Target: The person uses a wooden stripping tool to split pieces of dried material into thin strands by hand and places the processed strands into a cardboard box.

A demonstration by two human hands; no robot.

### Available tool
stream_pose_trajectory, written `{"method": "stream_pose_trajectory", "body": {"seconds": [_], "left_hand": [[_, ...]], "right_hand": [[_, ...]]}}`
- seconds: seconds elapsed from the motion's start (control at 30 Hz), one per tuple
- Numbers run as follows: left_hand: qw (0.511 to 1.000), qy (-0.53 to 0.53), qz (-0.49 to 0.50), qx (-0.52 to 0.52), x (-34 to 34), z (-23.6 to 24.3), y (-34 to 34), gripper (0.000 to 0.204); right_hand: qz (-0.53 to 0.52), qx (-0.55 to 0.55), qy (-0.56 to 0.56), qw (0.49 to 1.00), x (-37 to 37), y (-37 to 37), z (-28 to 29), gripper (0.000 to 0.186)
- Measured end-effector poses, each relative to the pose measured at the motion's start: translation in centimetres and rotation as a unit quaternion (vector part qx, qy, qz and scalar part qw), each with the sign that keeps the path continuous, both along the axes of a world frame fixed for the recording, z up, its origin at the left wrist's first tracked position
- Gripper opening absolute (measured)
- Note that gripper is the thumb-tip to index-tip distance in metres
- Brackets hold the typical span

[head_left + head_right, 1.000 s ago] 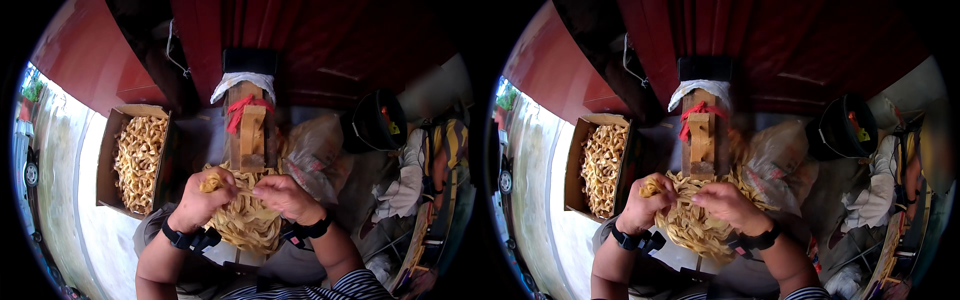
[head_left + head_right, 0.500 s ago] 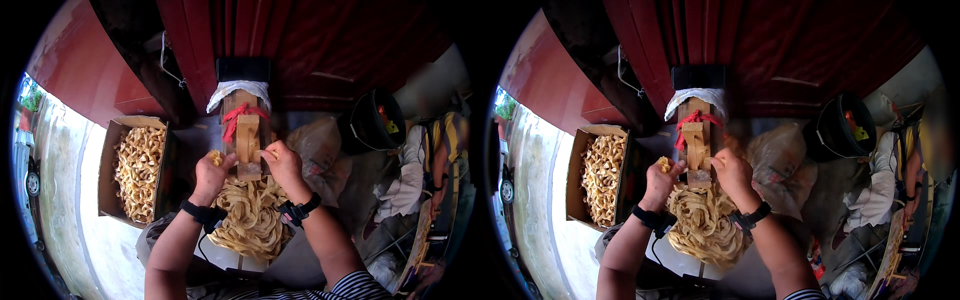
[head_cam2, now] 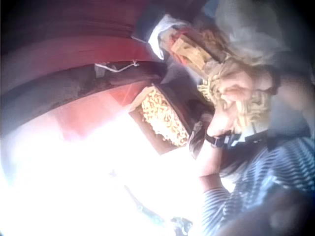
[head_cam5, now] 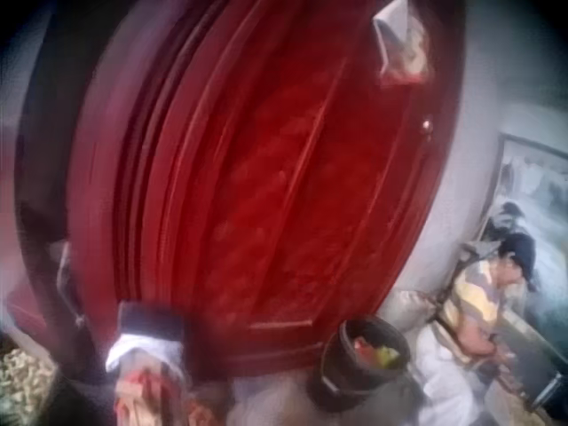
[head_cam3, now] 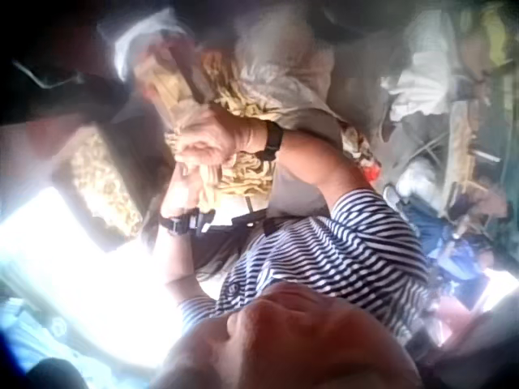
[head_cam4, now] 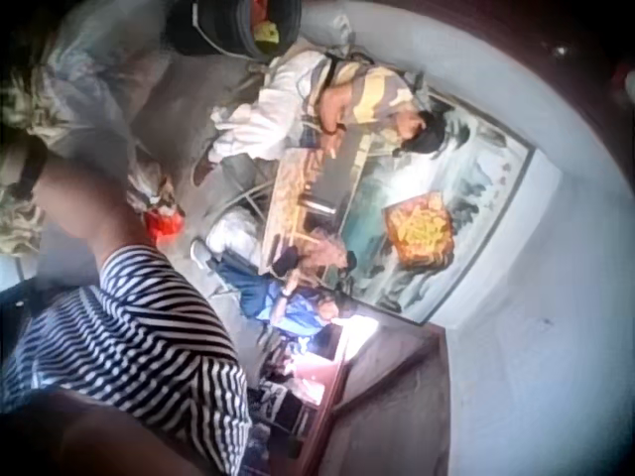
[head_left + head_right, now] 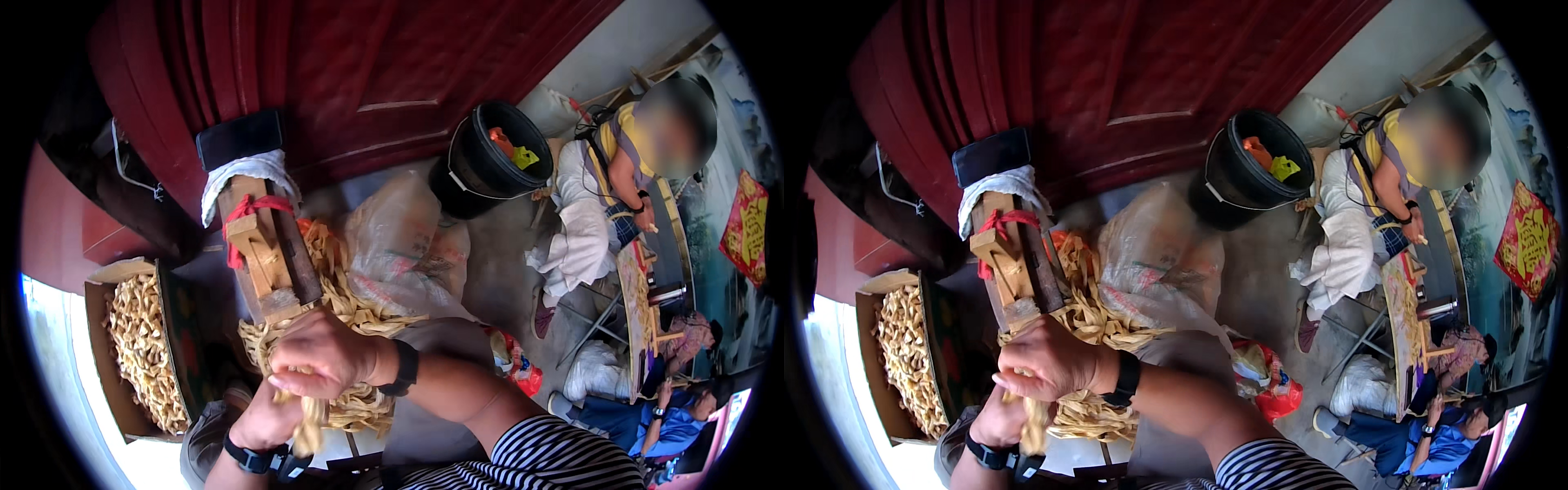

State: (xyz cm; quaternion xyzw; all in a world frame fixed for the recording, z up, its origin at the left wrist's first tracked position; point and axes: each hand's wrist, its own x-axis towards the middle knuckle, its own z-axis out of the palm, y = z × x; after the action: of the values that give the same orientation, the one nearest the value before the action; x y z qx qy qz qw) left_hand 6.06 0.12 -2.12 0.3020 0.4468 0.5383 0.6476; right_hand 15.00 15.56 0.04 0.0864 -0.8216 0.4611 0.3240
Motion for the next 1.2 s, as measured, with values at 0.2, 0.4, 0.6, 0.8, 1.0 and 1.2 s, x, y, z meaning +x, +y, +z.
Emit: {"method": "stream_pose_trajectory", "body": {"seconds": [0.2,0.4,0.6,0.8,1.0,1.2], "left_hand": [[1.0,0.008,0.024,0.008,-2.8,4.9,-1.3,0.043],[0.74,0.619,0.058,0.257,-4.2,3.0,0.4,0.014],[0.697,0.651,0.143,0.266,-4.1,2.7,-0.5,0.034],[0.8,0.555,0.174,0.147,-3.2,3.5,-0.4,0.043],[0.829,0.551,0.088,0.042,-3.5,2.9,-1.1,0.037],[0.848,0.492,0.152,0.123,-3.7,2.6,-0.6,0.019]], "right_hand": [[-0.059,-0.107,-0.214,0.969,0.6,-0.3,-0.4,0.015],[0.202,-0.627,-0.384,0.647,1.7,-1.2,-2.4,0.015],[0.102,-0.69,-0.292,0.654,0.8,-3.3,-1.4,0.009],[-0.17,-0.268,-0.201,0.927,1.4,-4.1,0.1,0.009],[-0.095,-0.092,-0.207,0.969,1.0,-3.3,-1.4,0.012],[-0.096,-0.065,-0.299,0.947,0.6,-3.5,-1.6,0.016]]}}
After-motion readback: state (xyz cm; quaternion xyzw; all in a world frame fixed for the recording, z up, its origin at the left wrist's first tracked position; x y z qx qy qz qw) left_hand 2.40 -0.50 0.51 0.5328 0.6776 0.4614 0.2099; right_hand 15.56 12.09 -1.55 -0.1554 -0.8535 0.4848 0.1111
